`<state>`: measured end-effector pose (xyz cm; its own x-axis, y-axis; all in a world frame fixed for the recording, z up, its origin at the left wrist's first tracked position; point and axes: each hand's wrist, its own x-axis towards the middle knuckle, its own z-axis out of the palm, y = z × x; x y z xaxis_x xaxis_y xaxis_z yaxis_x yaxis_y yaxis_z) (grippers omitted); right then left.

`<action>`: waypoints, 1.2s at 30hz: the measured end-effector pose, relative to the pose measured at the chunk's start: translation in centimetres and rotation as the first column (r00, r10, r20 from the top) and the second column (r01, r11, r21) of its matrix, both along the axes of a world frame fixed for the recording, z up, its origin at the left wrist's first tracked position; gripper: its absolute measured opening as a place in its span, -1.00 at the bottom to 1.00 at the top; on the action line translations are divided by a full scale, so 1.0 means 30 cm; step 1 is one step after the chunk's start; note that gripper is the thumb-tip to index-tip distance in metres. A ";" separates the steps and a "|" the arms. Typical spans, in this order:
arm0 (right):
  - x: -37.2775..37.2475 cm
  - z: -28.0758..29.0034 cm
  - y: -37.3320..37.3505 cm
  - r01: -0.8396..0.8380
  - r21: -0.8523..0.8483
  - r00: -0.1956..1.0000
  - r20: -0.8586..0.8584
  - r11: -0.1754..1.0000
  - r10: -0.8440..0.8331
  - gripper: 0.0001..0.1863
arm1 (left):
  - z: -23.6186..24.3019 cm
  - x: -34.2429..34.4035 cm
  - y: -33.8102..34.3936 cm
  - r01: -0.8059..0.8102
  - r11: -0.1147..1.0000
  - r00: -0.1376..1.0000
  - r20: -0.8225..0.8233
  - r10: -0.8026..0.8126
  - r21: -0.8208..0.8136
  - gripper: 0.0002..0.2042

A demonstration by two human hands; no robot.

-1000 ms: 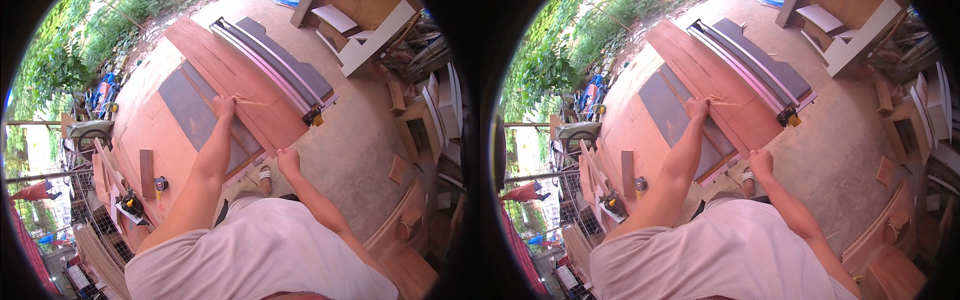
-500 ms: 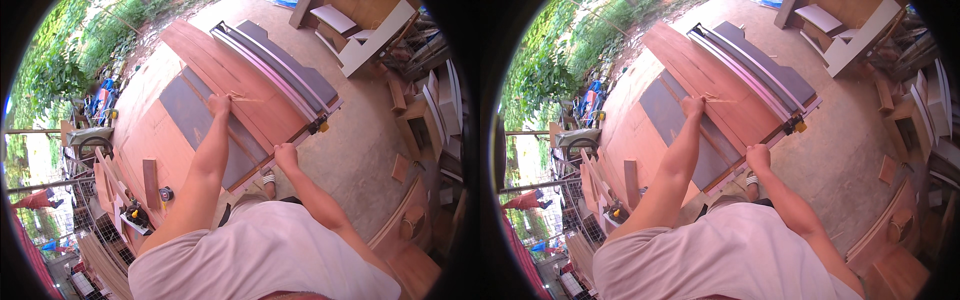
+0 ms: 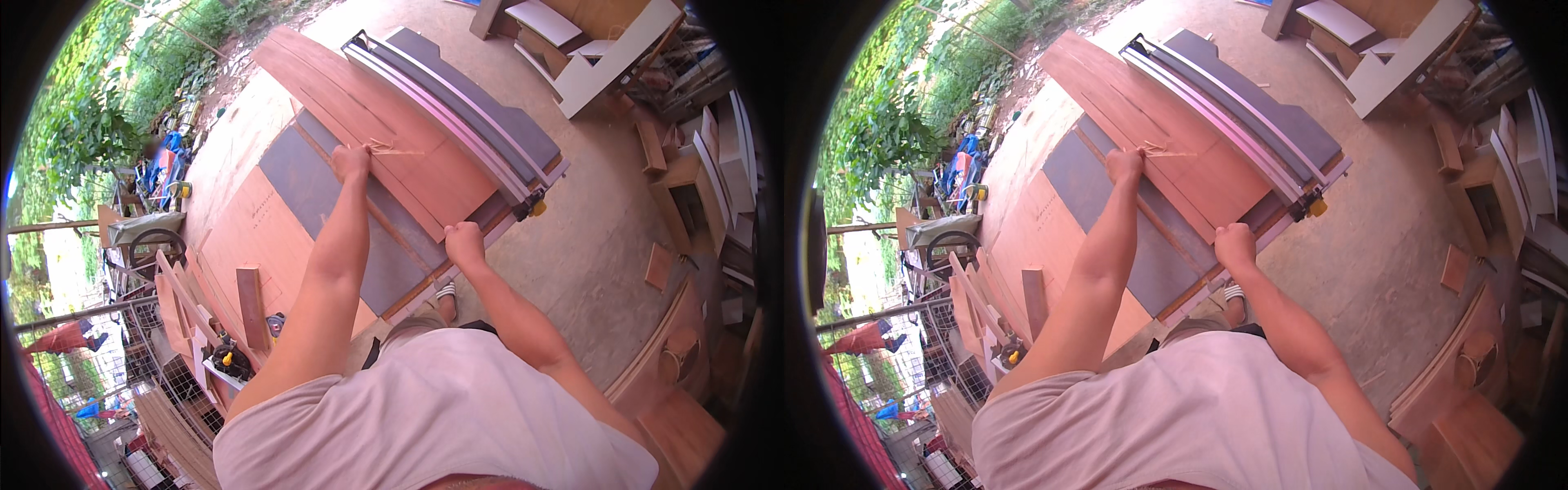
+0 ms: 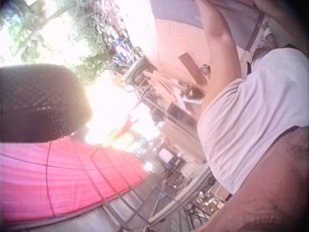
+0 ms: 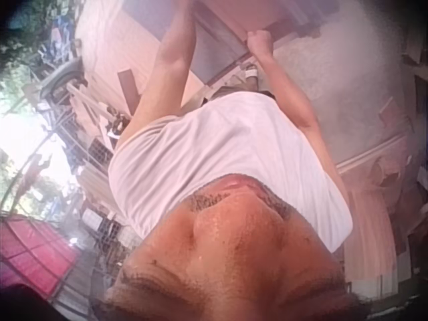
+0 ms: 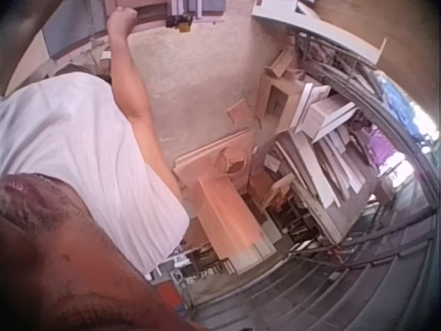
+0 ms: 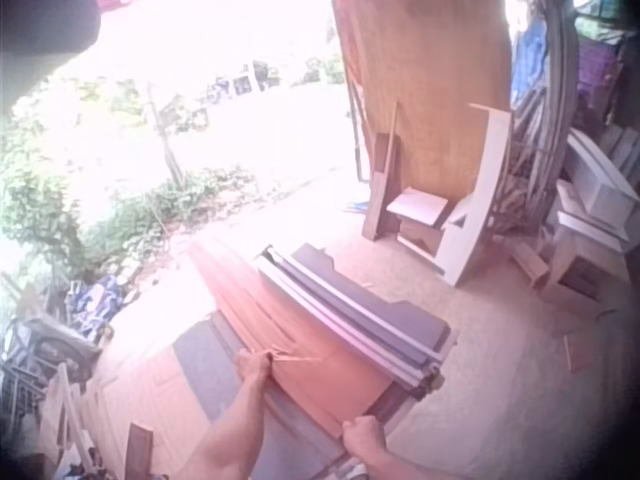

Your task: The person uses a table saw to cut long wooden planks into narrower strips. They position each plank against the fence, push it through the blade, and then set the cut pieces aside. The process is repeated for several planks.

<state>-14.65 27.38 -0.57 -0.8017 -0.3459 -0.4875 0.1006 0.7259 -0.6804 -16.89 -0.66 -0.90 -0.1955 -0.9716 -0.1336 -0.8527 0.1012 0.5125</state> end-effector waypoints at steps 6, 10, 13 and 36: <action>-0.016 -0.018 -0.051 -0.016 -0.007 1.000 -0.009 1.000 0.016 -0.68 | -0.015 -0.010 -0.061 0.008 1.000 1.000 -0.005 -0.008 0.009 -0.61; -0.022 -0.008 -0.082 -0.007 0.032 1.000 0.012 0.999 0.007 -0.67 | 0.003 -0.025 -0.081 0.007 0.999 1.000 -0.003 -0.007 0.034 -0.60; -0.020 -0.012 -0.102 0.001 0.037 1.000 0.010 0.999 -0.001 -0.68 | 0.008 -0.024 -0.096 0.006 0.997 1.000 0.018 -0.008 0.076 -0.59; 0.001 -0.048 -0.120 -0.017 -0.031 0.984 -0.176 0.999 0.012 -0.63 | 0.025 0.155 0.331 0.145 0.980 0.989 -0.038 -0.141 0.134 -0.38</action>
<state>-14.61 23.78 -2.01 -0.8685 -0.3715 -0.3280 -0.0328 0.7034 -0.7100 -12.25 9.26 -0.16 -0.3368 -0.9064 -0.2551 -0.8194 0.1487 0.5536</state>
